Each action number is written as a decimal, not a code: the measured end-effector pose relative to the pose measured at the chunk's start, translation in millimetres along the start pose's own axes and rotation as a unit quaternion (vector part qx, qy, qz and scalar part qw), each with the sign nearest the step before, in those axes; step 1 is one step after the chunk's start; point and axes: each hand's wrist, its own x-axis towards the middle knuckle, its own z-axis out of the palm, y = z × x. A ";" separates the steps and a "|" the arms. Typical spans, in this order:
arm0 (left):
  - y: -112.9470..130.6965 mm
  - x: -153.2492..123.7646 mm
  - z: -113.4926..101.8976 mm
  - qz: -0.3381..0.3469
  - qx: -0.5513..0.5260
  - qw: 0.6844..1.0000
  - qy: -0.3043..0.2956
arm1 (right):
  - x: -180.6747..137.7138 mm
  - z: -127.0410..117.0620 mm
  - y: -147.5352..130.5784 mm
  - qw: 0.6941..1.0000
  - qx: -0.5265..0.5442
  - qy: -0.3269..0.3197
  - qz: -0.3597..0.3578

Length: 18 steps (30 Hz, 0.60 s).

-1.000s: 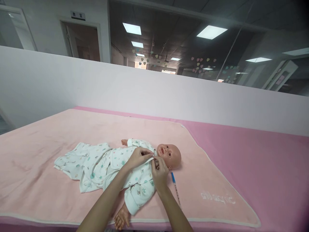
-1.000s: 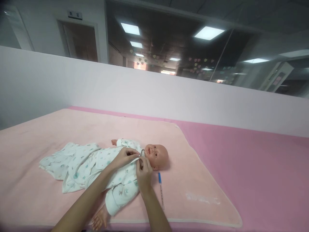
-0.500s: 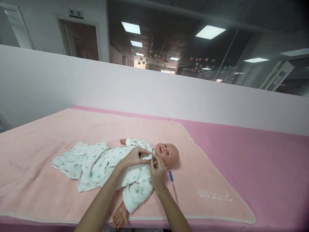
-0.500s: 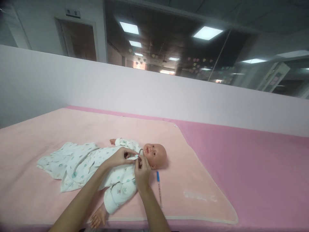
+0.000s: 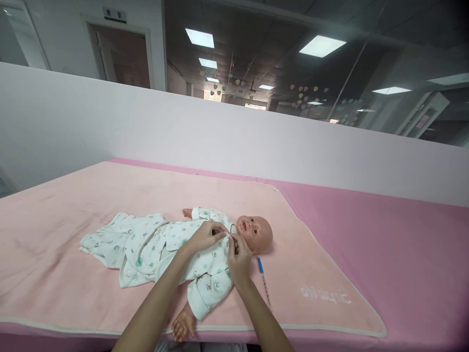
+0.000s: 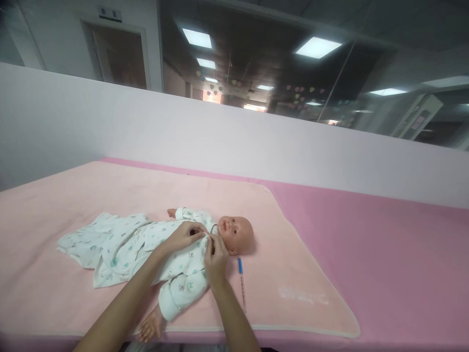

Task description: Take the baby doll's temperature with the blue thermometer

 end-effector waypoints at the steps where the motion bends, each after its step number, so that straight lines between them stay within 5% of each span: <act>1: 0.1 0.0 0.0 0.000 -0.005 1.000 -0.002 | -0.1 0.2 0.2 1.000 -0.001 0.001 -0.001; 18: -3.1 -2.4 3.0 0.014 -0.050 0.999 -0.014 | 0.5 5.2 5.1 1.000 0.003 -0.006 0.014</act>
